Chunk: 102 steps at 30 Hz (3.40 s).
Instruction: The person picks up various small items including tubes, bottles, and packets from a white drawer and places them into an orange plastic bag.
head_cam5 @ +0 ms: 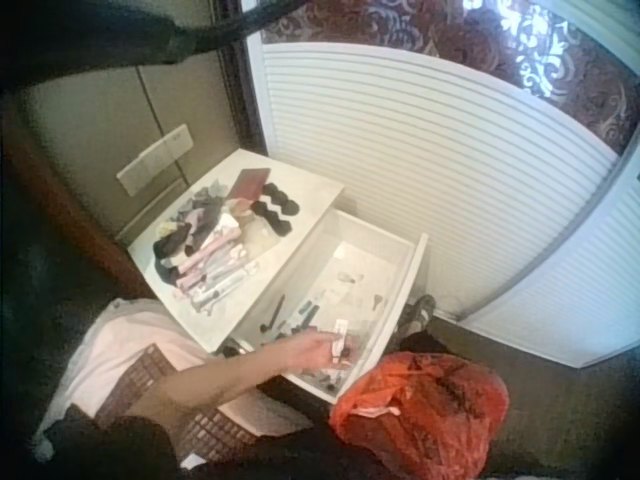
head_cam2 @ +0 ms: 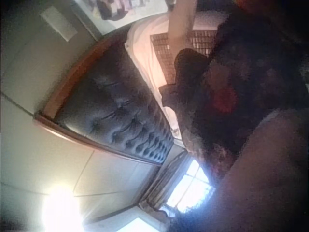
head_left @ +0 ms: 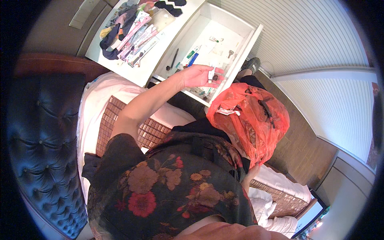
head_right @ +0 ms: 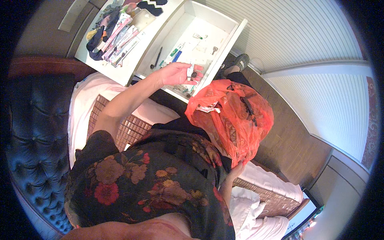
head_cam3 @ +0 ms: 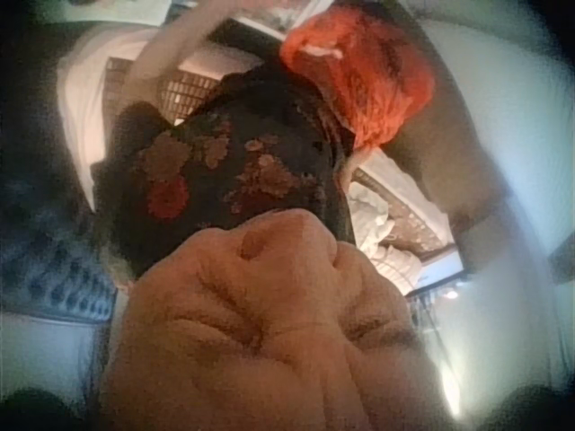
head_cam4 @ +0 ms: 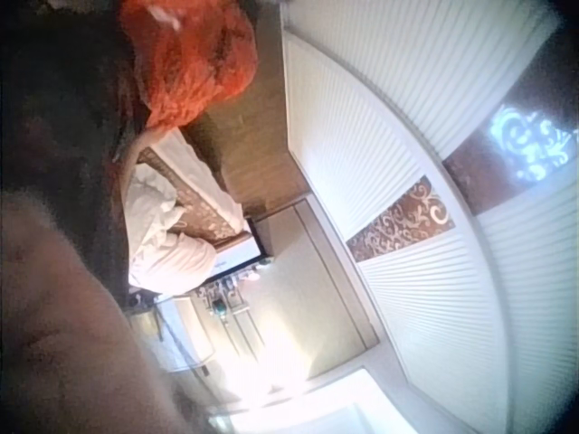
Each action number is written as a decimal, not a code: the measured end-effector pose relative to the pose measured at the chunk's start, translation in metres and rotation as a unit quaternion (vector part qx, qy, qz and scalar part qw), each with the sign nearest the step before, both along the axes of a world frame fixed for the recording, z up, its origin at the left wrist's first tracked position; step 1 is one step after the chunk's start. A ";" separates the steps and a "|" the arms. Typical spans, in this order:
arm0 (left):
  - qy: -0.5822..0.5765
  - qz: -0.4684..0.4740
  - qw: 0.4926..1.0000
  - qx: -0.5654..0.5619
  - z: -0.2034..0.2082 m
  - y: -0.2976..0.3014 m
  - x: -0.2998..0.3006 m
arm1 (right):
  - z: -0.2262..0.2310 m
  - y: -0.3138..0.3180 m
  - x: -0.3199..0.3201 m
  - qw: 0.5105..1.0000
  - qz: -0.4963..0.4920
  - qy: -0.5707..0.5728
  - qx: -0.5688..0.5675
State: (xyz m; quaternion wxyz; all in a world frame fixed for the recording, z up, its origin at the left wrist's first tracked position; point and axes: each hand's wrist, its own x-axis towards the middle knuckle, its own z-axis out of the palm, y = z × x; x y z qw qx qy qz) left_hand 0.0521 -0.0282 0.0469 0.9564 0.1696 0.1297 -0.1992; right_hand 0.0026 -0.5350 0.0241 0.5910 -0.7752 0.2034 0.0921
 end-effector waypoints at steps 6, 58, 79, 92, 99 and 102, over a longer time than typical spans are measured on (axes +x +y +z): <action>-0.105 -0.002 0.994 -0.002 0.057 -0.046 -0.003 | 0.128 0.024 0.023 0.971 0.010 -0.029 0.236; -0.080 -0.243 0.519 0.816 -0.079 0.089 -0.004 | 0.233 0.047 0.058 0.855 0.113 -0.100 0.496; -0.410 0.071 0.569 0.709 0.101 -0.179 -0.005 | 0.276 0.068 0.066 0.870 0.130 -0.134 0.456; -0.047 -0.192 0.459 0.866 -0.050 0.021 0.002 | 0.257 0.025 0.079 0.862 0.084 -0.118 0.486; -0.087 -0.314 0.386 0.863 -0.066 -0.011 -0.008 | 0.254 0.026 0.077 0.873 0.064 -0.116 0.470; -0.174 -0.317 0.370 0.856 -0.063 -0.022 -0.005 | 0.252 0.028 0.076 0.869 0.081 -0.109 0.476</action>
